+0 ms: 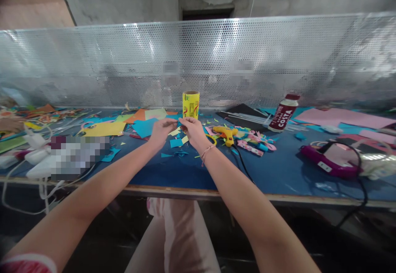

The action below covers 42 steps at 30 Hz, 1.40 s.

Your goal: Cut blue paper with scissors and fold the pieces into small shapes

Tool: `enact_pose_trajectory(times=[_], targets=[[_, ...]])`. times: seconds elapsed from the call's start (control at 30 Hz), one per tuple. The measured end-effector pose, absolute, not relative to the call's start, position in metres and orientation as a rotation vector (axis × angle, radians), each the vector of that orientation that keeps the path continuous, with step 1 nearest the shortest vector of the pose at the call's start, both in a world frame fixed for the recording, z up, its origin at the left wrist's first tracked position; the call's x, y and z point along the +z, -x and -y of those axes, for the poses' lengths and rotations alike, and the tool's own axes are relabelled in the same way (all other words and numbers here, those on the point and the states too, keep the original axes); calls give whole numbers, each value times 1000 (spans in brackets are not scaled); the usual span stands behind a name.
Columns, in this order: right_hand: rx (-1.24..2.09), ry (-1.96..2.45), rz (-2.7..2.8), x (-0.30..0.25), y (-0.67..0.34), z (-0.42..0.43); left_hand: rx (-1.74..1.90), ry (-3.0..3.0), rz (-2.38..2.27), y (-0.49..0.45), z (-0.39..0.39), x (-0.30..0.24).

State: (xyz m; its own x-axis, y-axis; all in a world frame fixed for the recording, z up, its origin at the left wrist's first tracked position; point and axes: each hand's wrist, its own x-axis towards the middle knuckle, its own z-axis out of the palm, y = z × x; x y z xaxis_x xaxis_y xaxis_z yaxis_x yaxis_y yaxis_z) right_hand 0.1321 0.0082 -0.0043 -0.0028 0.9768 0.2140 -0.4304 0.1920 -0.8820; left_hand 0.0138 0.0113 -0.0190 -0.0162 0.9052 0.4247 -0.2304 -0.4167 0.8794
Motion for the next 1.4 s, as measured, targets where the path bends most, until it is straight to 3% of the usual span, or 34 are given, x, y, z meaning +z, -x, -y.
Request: enact_pose_trajectory(times=[0.2, 0.73, 1.03, 1.4], targets=[[1256, 718, 1048, -8, -132, -12, 1564, -1185, -726, -16, -9, -19], [827, 899, 1302, -18, -134, -18, 1385, -927, -639, -14, -9, -14], [961, 797, 1374, -8, -138, -13, 1451, -918, -650, -11, -6, -6], [856, 906, 1401, -10, -139, -14, 1509, -1156, -740, -11, -6, -9]])
